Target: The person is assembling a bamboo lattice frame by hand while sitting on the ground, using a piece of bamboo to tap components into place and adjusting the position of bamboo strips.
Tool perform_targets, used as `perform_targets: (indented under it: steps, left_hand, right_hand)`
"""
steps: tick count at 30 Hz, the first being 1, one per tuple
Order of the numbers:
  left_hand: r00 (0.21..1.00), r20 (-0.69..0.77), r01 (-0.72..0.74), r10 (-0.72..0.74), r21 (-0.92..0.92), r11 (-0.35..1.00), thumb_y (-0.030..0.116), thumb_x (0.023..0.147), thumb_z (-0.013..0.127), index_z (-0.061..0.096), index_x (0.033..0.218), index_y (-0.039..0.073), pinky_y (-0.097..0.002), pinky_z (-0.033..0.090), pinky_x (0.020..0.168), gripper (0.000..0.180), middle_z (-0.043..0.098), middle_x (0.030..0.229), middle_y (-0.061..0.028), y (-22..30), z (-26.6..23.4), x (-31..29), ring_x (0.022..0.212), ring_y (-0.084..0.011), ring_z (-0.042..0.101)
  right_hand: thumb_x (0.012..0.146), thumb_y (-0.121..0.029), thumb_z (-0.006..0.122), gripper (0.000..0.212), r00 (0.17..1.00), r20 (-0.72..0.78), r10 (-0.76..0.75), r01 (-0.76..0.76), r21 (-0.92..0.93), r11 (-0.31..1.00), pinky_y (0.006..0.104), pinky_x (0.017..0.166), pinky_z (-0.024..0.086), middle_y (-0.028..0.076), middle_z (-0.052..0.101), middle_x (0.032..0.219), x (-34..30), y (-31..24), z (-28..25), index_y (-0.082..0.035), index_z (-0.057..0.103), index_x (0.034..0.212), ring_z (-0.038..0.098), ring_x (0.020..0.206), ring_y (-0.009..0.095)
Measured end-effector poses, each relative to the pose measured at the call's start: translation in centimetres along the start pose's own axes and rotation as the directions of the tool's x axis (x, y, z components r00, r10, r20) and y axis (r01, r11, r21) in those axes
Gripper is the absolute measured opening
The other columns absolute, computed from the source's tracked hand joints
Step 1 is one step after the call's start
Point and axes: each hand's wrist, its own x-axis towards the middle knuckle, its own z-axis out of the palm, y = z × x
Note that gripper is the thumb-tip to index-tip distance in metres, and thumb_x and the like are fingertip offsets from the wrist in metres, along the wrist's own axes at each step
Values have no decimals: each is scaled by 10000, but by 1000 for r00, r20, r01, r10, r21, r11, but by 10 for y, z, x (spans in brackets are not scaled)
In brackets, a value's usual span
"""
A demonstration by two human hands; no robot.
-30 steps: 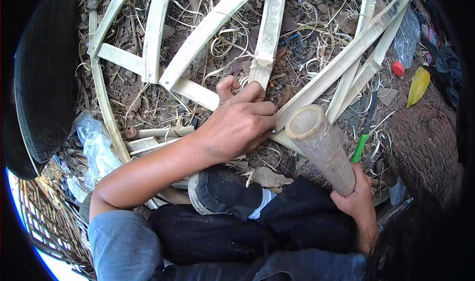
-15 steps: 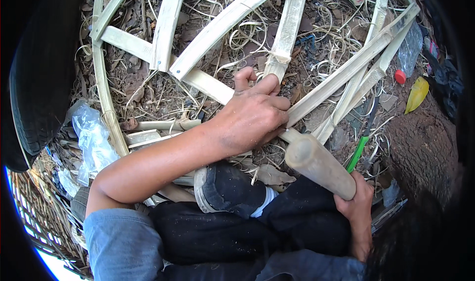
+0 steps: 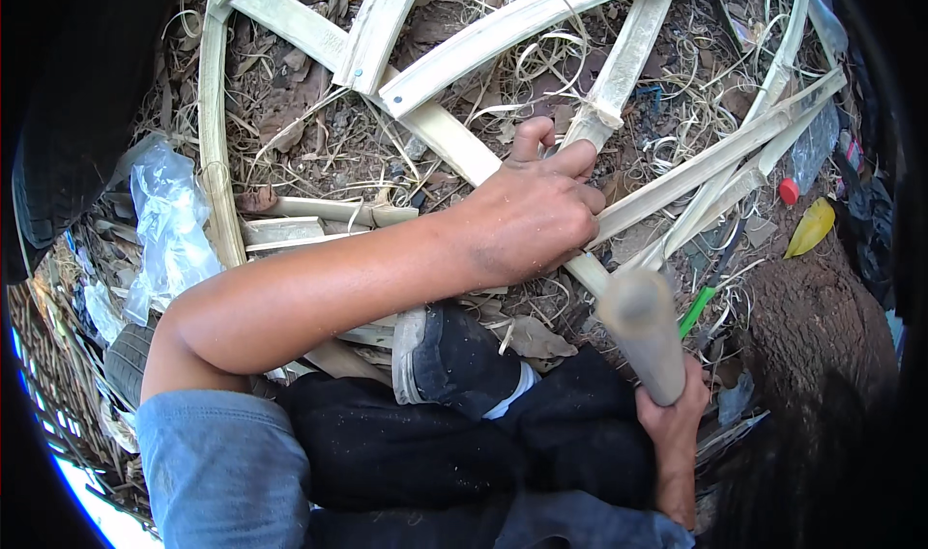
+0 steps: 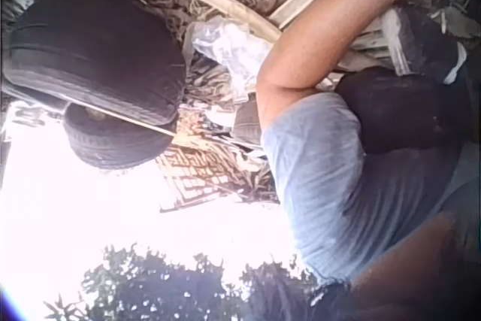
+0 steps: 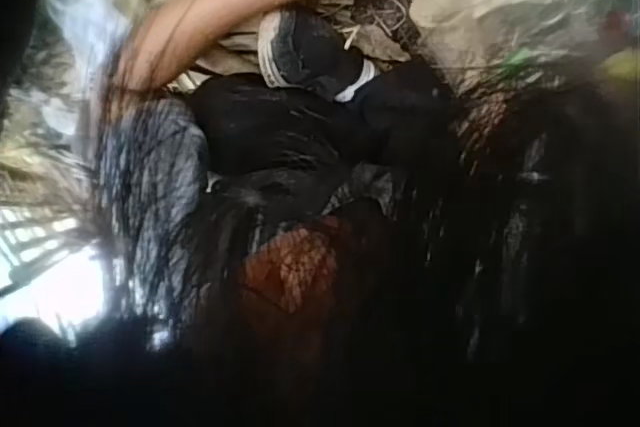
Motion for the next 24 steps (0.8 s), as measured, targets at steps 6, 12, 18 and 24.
perform_targets:
  steps: [6, 12, 18, 24]
  left_hand:
    - [1000, 9, 4, -4, 2, 1000, 195, 689, 773, 695, 715, 149, -539, 247, 962, 94, 552, 788, 60, 1, 1, 1, 995, -194, 494]
    - [998, -60, 6, -6, 2, 1000, 201, 673, 778, 712, 735, 140, -552, 224, 1013, 109, 550, 975, 12, 0, 0, 0, 1091, -210, 489]
    - [997, -80, -3, 2, -12, 1000, 186, 619, 799, 711, 734, 137, -585, 207, 1039, 152, 524, 1036, -1, -1, -3, 1, 1163, -239, 468]
    - [999, -38, 9, -9, -15, 1000, 177, 627, 800, 737, 762, 134, -601, 185, 1073, 155, 551, 1110, -4, 0, -3, 2, 1239, -263, 434]
  right_hand:
    - [637, -84, 761, 515, 998, 49, 30, -31, 13, 999, 451, 726, 536, 219, 656, 848, 1, -8, 2, 26, 575, 1104, 676, 805, 421]
    - [596, -115, 811, 570, 999, -32, -25, 29, 108, 994, 475, 709, 527, 225, 655, 847, -6, 2, 3, 12, 594, 1108, 652, 778, 447]
    - [609, -98, 795, 589, 1000, 5, 21, -21, 56, 998, 472, 721, 525, 236, 658, 882, -5, 7, 9, 24, 577, 1142, 651, 806, 447]
    - [638, -109, 803, 563, 1000, 19, -24, 23, 56, 998, 458, 721, 534, 219, 664, 876, -2, 4, 9, 27, 580, 1136, 677, 801, 412]
